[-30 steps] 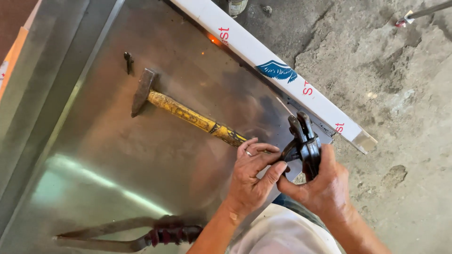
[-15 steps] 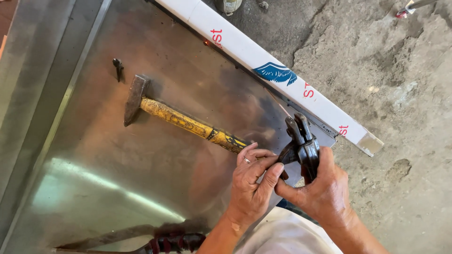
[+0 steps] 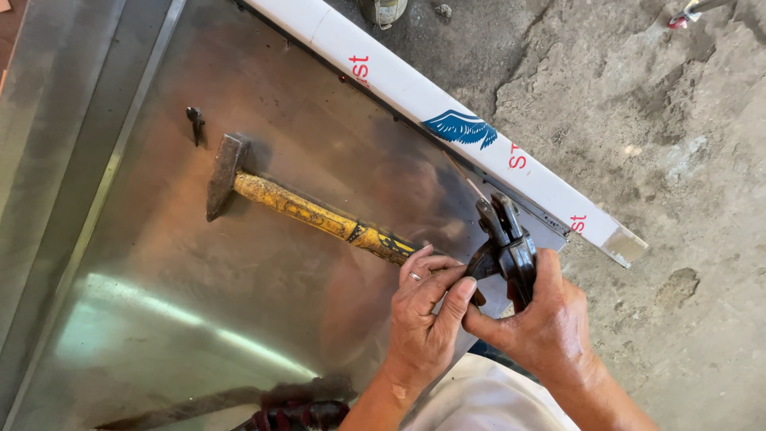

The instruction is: The person TIG-welds the corner joints of a stainless steel frame resting on a work table, striking arcs that produce sparks and glow. Between welds they use a chipping hammer and a wire brush to clean the weld area, wipe the surface with a cloth, and reposition the frame to weld other joints.

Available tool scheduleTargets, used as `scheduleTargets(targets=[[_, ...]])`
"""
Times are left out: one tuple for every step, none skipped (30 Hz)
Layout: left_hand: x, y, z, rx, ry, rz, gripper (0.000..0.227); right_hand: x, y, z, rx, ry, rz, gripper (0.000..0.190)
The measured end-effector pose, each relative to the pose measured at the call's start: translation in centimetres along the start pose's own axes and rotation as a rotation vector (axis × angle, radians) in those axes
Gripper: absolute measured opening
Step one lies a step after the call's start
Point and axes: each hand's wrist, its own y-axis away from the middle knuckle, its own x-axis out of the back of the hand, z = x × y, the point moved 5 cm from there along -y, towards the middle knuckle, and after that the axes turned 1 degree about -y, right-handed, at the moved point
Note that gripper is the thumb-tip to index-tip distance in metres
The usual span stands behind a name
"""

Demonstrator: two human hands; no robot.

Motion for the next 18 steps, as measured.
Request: scheduleTargets(targets=[[-0.01, -0.01, -0.06, 0.002, 0.003, 0.003, 0.016, -0.04, -0.03, -0.01, 0.006, 0.006, -0.003, 0.068], [-0.04, 0.04, -0.11, 0.005, 0.006, 0.004, 0.016, -0.08, 0.02, 0.00, 0.010, 0.013, -0.007, 0.068], [-0.09, 0.09, -0.18, 0.006, 0.006, 0.001, 0.016, -0.05, 0.02, 0.01, 0.008, 0.012, -0.006, 0.068], [-0.07, 0.12, -0.25, 0.002, 0.004, 0.007, 0.017, -0.05, -0.04, -0.07, 0.019, 0.006, -0.007, 0.068], [-0.04, 0.15, -0.31, -0.002, 0.002, 0.013, 0.017, -0.06, -0.08, -0.16, 0.031, 0.000, -0.008, 0.068], [-0.01, 0.15, -0.26, -0.002, 0.001, 0.014, 0.017, -0.09, -0.07, -0.17, 0.031, -0.001, -0.009, 0.068], [0.04, 0.15, -0.21, -0.002, -0.002, 0.017, 0.017, -0.10, -0.07, -0.21, 0.036, -0.003, -0.005, 0.067], [0.04, 0.12, -0.16, -0.002, -0.003, 0.021, 0.017, -0.07, -0.09, -0.22, 0.041, -0.004, 0.001, 0.067], [0.03, 0.06, -0.17, -0.003, -0.003, 0.021, 0.017, -0.06, -0.11, -0.23, 0.041, -0.004, 0.001, 0.067], [0.04, 0.04, -0.15, -0.002, -0.002, 0.024, 0.018, -0.06, -0.09, -0.23, 0.037, 0.000, -0.001, 0.067], [0.05, 0.02, -0.14, -0.002, -0.002, 0.028, 0.018, -0.05, -0.07, -0.22, 0.034, 0.005, -0.003, 0.066], [0.02, 0.05, -0.17, -0.002, -0.001, 0.027, 0.018, -0.04, -0.07, -0.20, 0.033, 0.005, -0.002, 0.066], [-0.01, 0.09, -0.22, 0.000, -0.003, 0.026, 0.018, -0.03, -0.07, -0.20, 0.037, 0.006, -0.005, 0.067], [-0.03, 0.11, -0.27, 0.002, -0.005, 0.024, 0.018, -0.04, -0.09, -0.21, 0.041, 0.007, -0.008, 0.067], [-0.04, 0.07, -0.26, 0.001, -0.004, 0.024, 0.018, -0.01, -0.12, -0.28, 0.041, 0.008, -0.007, 0.067], [-0.02, 0.11, -0.26, 0.004, -0.006, 0.022, 0.018, 0.01, -0.09, -0.32, 0.032, 0.011, -0.004, 0.067], [0.00, 0.14, -0.25, 0.007, -0.008, 0.021, 0.017, 0.03, -0.05, -0.37, 0.024, 0.013, -0.002, 0.066], [0.01, 0.10, -0.32, 0.007, -0.009, 0.022, 0.017, 0.00, -0.11, -0.35, 0.025, 0.013, -0.002, 0.066]])
